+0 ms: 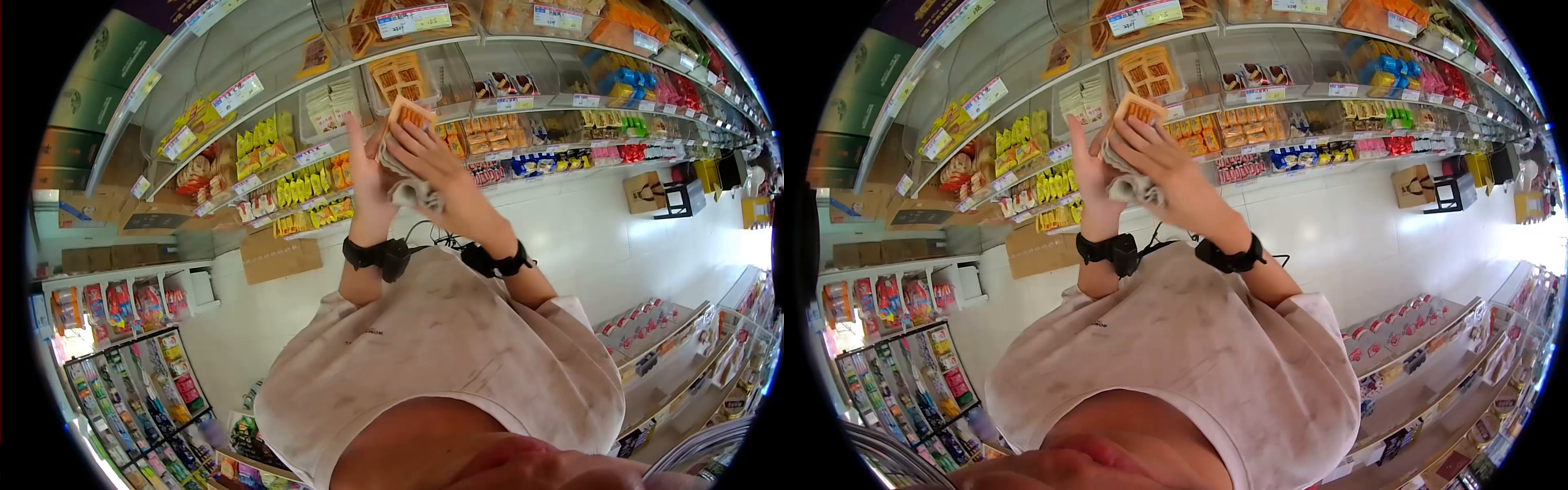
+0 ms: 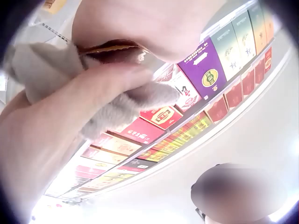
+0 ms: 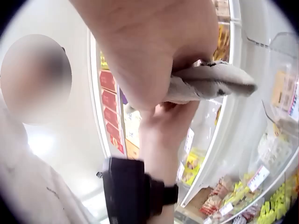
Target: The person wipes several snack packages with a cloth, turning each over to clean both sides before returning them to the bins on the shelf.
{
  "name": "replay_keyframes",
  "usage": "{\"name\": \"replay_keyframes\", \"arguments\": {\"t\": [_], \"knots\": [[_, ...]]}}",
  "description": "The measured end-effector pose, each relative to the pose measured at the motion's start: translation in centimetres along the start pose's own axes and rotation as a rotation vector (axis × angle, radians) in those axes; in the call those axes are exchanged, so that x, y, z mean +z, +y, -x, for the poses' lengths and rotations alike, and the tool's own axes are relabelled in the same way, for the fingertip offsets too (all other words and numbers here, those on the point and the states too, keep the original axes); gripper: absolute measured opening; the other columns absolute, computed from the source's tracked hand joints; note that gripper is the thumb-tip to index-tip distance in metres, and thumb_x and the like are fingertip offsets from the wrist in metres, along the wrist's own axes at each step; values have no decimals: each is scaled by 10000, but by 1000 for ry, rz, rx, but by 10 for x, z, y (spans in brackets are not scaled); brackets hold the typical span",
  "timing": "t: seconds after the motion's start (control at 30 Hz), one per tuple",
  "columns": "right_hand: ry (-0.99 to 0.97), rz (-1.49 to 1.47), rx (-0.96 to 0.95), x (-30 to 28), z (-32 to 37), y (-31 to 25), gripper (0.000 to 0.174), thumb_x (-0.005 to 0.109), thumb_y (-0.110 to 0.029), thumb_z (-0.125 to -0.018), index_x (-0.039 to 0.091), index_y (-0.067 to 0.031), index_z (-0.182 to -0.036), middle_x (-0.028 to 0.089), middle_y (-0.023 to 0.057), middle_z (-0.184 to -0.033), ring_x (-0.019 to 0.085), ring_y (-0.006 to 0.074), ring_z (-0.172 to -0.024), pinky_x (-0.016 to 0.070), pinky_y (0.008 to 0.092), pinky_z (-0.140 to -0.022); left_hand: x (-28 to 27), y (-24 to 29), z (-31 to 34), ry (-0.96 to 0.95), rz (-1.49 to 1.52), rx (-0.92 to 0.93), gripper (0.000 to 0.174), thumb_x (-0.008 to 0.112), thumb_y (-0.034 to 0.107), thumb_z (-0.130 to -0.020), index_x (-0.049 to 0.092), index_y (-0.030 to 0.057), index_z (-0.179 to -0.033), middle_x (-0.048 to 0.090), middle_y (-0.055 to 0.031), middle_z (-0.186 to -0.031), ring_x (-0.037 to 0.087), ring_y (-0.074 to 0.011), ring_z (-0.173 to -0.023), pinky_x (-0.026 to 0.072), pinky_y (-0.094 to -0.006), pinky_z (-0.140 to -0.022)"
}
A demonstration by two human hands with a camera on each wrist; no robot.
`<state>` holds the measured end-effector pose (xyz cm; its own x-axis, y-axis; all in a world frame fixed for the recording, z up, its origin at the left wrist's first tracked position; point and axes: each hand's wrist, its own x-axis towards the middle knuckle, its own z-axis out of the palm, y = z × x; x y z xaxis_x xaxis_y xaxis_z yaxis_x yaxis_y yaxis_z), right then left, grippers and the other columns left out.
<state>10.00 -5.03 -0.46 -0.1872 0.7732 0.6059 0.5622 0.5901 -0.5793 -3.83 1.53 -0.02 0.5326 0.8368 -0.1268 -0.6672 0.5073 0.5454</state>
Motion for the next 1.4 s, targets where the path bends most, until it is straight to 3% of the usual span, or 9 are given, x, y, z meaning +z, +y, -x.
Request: {"name": "replay_keyframes", "arguments": {"t": [0.17, 0.37, 0.63, 0.8, 0.9, 0.97, 1.07, 1.2, 1.4], "knots": [[-16, -54, 117, 14, 2, -1, 684, 487, -343, -990, 234, -5, -1527, 192, 217, -1592, 161, 349, -1488, 128, 462, -1195, 12, -22, 8, 85, -273, 219, 794, 299, 622, -1004, 424, -46, -1414, 484, -118, -1437, 462, -204, -1314, 341, -362, -1114], [192, -351, 374, 14, -12, 30, 579, 414, -319, -1023, 323, 3, -1495, 220, 220, -1584, 179, 351, -1484, 153, 438, -1191, 19, -53, 15, 72, -327, 134, 796, 299, 667, -982, 367, 56, -1488, 483, -38, -1439, 412, -153, -1345, 329, -336, -1099], [88, -270, 45, 13, -7, -18, 594, 443, -281, -986, 339, 32, -1480, 284, 215, -1561, 215, 357, -1474, 149, 462, -1195, 36, -28, 16, 117, -162, 345, 819, 217, 660, -994, 366, 3, -1460, 490, -98, -1433, 487, -198, -1292, 315, -337, -1129], [276, -52, 128, 6, -11, 25, 491, 385, -268, -1024, 435, 5, -1430, 393, 220, -1502, 293, 355, -1446, 155, 476, -1189, 37, -50, 16, -33, -407, 286, 634, 510, 363, -1017, 281, 8, -1490, 426, -56, -1458, 399, -180, -1351, 305, -322, -1118], [402, -11, 271, -9, -6, 54, 462, 387, -307, -1044, 537, 18, -1337, 443, 217, -1468, 402, 313, -1387, 262, 443, -1148, 30, -64, 14, -247, -824, 364, 662, 584, 218, -983, 226, 30, -1507, 406, -55, -1459, 395, -185, -1347, 284, -320, -1123], [488, -452, 535, -16, -5, 51, 509, 380, -387, -1056, 640, 32, -1182, 616, 164, -1190, 574, 204, -1080, 429, 328, -947, 30, -63, 11, -306, -855, 420, 536, 613, 114, -943, 396, 17, -1423, 432, -88, -1398, 438, -192, -1289, 334, -313, -1083], [585, -634, 530, -20, 8, 61, 552, 369, -449, -1054, 619, 20, -1202, 624, 57, -892, 558, 117, -754, 461, 242, -736, 23, -57, 3, -179, -931, 408, 290, 604, 80, -937, 628, -8, -1212, 517, -105, -1204, 536, -185, -1110, 454, -304, -936], [508, -1103, 720, -13, 10, 23, 457, 447, -387, -1043, 672, 2, -1123, 625, 5, -874, 541, 65, -772, 431, 222, -709, 22, -44, -3, -2, -1048, 509, 310, 641, 77, -920, 625, 8, -1222, 573, -84, -1066, 592, -150, -962, 501, -264, -809], [541, -516, 535, -12, 15, 45, 279, 603, -162, -977, 638, 44, -1162, 676, 37, -959, 564, 68, -858, 459, 228, -770, 8, -32, -6, -109, -951, 330, 434, 712, 78, -887, 525, -5, -1270, 650, -79, -1072, 633, -118, -962, 538, -252, -813]]}}
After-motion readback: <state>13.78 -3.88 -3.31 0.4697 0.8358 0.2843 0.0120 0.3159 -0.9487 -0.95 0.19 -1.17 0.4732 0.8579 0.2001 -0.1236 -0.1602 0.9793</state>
